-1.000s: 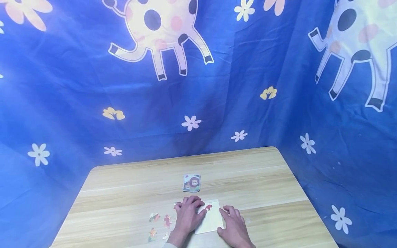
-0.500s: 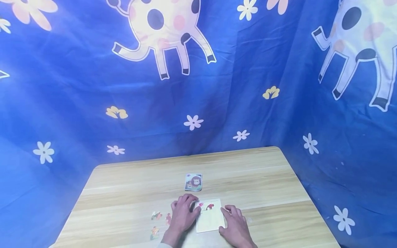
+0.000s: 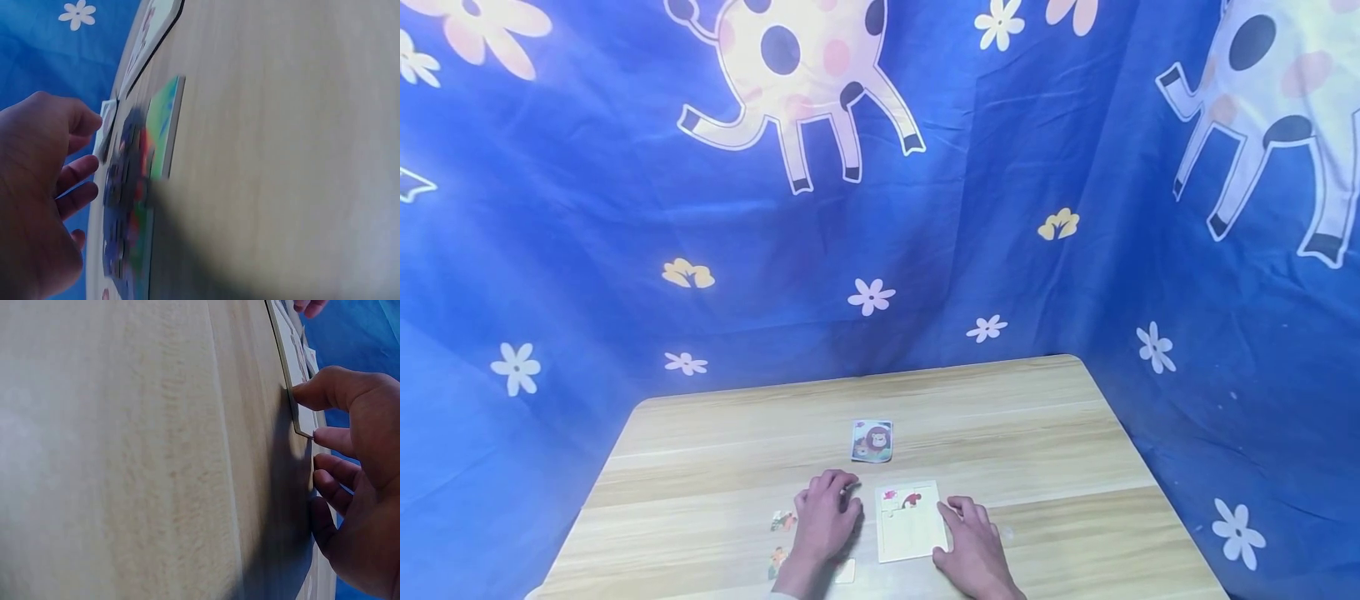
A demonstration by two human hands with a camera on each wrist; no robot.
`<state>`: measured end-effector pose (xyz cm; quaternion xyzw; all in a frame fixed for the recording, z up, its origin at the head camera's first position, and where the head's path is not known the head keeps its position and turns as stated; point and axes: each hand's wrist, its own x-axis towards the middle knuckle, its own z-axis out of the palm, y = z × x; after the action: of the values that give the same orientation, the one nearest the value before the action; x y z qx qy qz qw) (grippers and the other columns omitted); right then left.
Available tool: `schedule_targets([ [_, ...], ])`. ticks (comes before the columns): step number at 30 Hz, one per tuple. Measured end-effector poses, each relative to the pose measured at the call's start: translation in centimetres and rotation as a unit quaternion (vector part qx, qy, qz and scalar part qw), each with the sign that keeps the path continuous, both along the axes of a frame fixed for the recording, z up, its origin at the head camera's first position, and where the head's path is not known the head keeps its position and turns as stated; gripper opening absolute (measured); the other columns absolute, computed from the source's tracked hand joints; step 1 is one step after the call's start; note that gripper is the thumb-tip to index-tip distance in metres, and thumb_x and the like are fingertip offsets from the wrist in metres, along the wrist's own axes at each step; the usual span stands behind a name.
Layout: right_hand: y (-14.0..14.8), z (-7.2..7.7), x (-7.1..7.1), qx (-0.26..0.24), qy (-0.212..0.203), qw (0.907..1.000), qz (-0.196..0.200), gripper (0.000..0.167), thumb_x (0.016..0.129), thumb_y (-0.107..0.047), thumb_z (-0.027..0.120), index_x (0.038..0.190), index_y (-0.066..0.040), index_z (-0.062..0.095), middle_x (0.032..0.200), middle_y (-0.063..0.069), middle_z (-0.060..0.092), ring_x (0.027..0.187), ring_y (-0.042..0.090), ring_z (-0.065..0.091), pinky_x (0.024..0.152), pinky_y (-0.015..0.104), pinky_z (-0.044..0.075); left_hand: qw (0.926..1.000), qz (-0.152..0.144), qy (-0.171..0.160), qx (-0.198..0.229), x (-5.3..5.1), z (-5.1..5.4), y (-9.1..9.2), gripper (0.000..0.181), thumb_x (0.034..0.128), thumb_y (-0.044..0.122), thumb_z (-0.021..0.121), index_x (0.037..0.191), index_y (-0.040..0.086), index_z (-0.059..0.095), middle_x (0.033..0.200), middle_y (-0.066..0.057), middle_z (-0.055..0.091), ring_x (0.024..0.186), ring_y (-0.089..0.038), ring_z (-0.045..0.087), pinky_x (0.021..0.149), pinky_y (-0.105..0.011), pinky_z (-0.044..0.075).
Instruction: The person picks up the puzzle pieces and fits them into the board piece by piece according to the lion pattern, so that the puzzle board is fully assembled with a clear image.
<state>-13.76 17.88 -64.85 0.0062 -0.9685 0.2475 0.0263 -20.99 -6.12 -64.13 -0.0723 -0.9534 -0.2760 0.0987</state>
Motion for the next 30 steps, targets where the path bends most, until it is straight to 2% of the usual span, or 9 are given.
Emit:
schedule_targets([
  [8,-0.1,0.3,0.0,-0.001,-0.005,1.0,-0.001,0.067,0.067,-0.027,0.074,0.13,-0.012,0.06,0.132,0.0,0.051,0.121,0.023,0.046,0.088,0.042,0.04,0.9996,0.023,0.018,0.003,-0.1,-0.4,-1.4,0.025,0.0784,0.021,0.069,0.104,0.021,0.068,0.113,0.003,0.063,0.104,-0.02,0.052,0.089,-0.052,0.033],
  [15,-0.1,0.4,0.0,-0.001,-0.01,1.0,0.0,0.067,0.067,-0.028,0.074,0.13,-0.012,0.06,0.133,0.001,0.051,0.121,0.023,0.046,0.088,0.042,0.04,0.999,0.038,-0.024,-0.001,0.1,-0.1,-2.5,0.027,0.0833,0.027,0.068,0.109,0.019,0.068,0.119,0.001,0.06,0.108,-0.023,0.05,0.09,-0.054,0.031],
  [18,-0.1,0.3,0.0,-0.001,-0.011,0.9999,0.0,0.067,0.066,-0.028,0.074,0.13,-0.013,0.06,0.133,0.001,0.051,0.121,0.024,0.046,0.088,0.043,0.04,0.9986,0.037,-0.038,-0.012,0.1,0.1,-2.9,0.029,0.0831,0.027,0.068,0.111,0.019,0.067,0.121,0.001,0.059,0.109,-0.023,0.049,0.088,-0.053,0.031],
  [24,0.0,0.1,0.0,0.0,-0.014,0.9999,-0.003,0.067,0.066,-0.028,0.074,0.13,-0.013,0.06,0.133,0.001,0.051,0.121,0.024,0.046,0.088,0.043,0.04,0.9986,0.022,-0.038,-0.031,0.0,0.1,-3.2,0.026,0.0841,0.029,0.068,0.108,0.019,0.068,0.12,0.002,0.059,0.106,-0.021,0.049,0.082,-0.05,0.032],
  [30,0.0,0.1,0.0,0.0,-0.014,0.9999,-0.001,0.067,0.067,-0.028,0.074,0.13,-0.013,0.06,0.133,0.001,0.051,0.122,0.024,0.046,0.087,0.041,0.04,0.9985,0.016,-0.047,-0.024,-0.2,0.2,-3.5,0.023,0.0848,0.029,0.069,0.104,0.018,0.068,0.12,0.001,0.058,0.107,-0.022,0.048,0.083,-0.051,0.031],
])
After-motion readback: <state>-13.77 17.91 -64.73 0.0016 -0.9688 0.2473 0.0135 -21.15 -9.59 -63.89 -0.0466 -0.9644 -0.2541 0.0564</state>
